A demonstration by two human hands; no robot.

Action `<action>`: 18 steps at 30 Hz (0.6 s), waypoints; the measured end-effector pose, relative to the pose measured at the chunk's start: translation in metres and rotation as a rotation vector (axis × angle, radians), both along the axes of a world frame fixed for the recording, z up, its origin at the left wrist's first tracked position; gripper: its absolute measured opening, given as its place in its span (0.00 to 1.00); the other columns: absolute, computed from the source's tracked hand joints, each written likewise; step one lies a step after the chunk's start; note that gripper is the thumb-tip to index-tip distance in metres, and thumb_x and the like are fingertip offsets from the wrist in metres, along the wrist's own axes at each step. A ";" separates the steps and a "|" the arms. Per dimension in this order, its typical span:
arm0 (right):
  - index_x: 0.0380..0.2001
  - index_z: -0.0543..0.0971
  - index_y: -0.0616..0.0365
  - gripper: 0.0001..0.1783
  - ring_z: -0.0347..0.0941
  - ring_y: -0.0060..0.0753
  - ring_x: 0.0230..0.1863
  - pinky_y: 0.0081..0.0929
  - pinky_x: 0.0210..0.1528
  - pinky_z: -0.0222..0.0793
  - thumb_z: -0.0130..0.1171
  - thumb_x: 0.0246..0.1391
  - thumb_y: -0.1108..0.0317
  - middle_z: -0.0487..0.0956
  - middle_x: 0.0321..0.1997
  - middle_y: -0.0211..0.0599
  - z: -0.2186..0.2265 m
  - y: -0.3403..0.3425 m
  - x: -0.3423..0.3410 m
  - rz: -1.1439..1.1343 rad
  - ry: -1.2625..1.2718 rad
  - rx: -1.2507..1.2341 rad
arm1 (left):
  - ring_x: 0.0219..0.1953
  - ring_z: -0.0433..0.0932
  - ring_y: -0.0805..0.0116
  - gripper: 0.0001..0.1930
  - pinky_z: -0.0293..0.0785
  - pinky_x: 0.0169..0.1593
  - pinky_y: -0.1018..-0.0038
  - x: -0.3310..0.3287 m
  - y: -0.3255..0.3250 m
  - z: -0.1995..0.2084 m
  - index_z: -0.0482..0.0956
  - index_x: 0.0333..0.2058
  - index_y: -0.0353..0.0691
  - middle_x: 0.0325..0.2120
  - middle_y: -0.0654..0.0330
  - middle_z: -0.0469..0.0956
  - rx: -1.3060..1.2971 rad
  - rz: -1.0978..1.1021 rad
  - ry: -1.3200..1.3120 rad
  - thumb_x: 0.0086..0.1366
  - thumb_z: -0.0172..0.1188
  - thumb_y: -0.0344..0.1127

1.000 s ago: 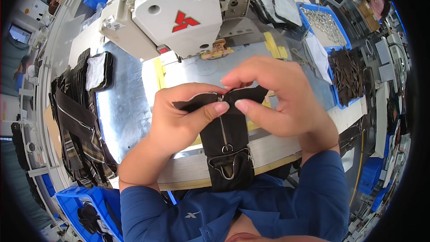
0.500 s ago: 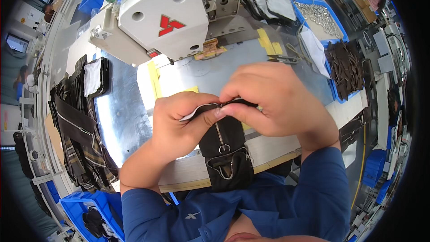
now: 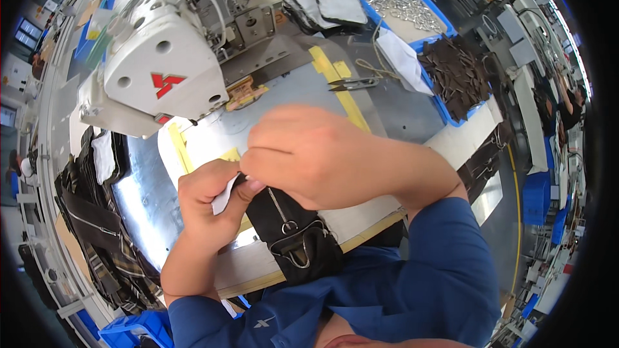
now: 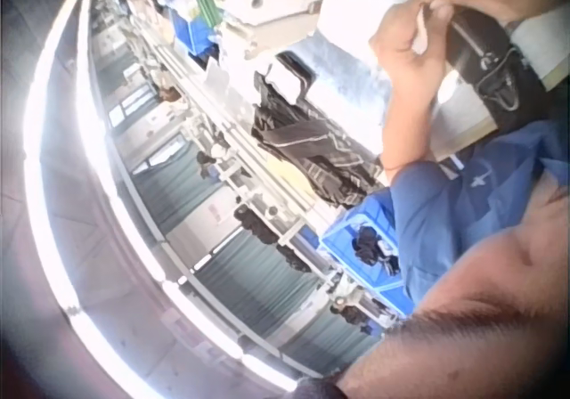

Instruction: The person operates an industrial sewing machine to attach a zipper to a black fabric pouch. They align the zipper with the pouch edge, feed the material under the presser foot, and guide it through the machine to create a seam. The person repeats this process for multiple pouches, handling the fabric and zipper components by hand.

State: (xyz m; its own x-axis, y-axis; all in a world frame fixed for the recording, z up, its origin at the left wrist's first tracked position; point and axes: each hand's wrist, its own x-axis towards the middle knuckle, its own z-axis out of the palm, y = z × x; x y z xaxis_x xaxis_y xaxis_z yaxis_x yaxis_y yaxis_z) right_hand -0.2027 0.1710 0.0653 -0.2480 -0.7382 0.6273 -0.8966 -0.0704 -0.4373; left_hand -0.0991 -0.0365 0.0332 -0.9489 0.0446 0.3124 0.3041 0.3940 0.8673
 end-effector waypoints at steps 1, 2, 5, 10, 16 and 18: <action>0.32 0.76 0.60 0.10 0.76 0.49 0.38 0.43 0.44 0.74 0.65 0.44 0.75 0.76 0.34 0.41 -0.002 -0.001 0.000 0.012 -0.005 -0.014 | 0.28 0.82 0.67 0.09 0.76 0.36 0.74 0.001 -0.001 0.000 0.90 0.41 0.34 0.27 0.56 0.86 -0.015 0.014 -0.010 0.61 0.76 0.24; 0.32 0.77 0.60 0.09 0.76 0.49 0.38 0.43 0.44 0.74 0.65 0.46 0.75 0.77 0.34 0.41 -0.004 -0.002 0.000 -0.010 -0.005 -0.023 | 0.28 0.81 0.68 0.09 0.75 0.36 0.74 -0.001 0.000 -0.001 0.90 0.41 0.34 0.27 0.56 0.86 -0.005 0.027 -0.024 0.61 0.76 0.24; 0.35 0.80 0.60 0.07 0.79 0.49 0.39 0.42 0.44 0.76 0.67 0.52 0.74 0.79 0.35 0.41 -0.007 -0.005 -0.004 -0.060 -0.049 -0.015 | 0.28 0.80 0.68 0.09 0.75 0.36 0.74 -0.002 0.000 -0.004 0.90 0.41 0.34 0.27 0.57 0.86 0.006 0.089 -0.086 0.62 0.76 0.26; 0.47 0.87 0.58 0.12 0.84 0.49 0.45 0.34 0.50 0.79 0.67 0.62 0.70 0.86 0.43 0.43 0.007 0.022 -0.046 -0.335 -0.478 0.101 | 0.32 0.80 0.74 0.09 0.75 0.39 0.75 -0.010 -0.006 -0.013 0.90 0.42 0.33 0.29 0.62 0.86 0.196 0.215 -0.216 0.65 0.76 0.29; 0.53 0.84 0.58 0.15 0.79 0.53 0.58 0.45 0.58 0.76 0.61 0.64 0.72 0.83 0.56 0.44 -0.086 0.114 -0.082 -0.699 0.019 0.562 | 0.32 0.75 0.82 0.12 0.72 0.38 0.78 -0.024 -0.010 -0.020 0.89 0.45 0.31 0.30 0.71 0.82 0.633 0.187 -0.258 0.65 0.77 0.30; 0.53 0.84 0.58 0.15 0.78 0.52 0.59 0.46 0.58 0.76 0.60 0.64 0.73 0.82 0.57 0.44 -0.089 0.118 -0.075 -0.779 -0.100 0.695 | 0.32 0.74 0.82 0.12 0.72 0.39 0.78 -0.024 -0.015 -0.021 0.89 0.45 0.31 0.29 0.71 0.82 0.653 0.163 -0.258 0.65 0.77 0.30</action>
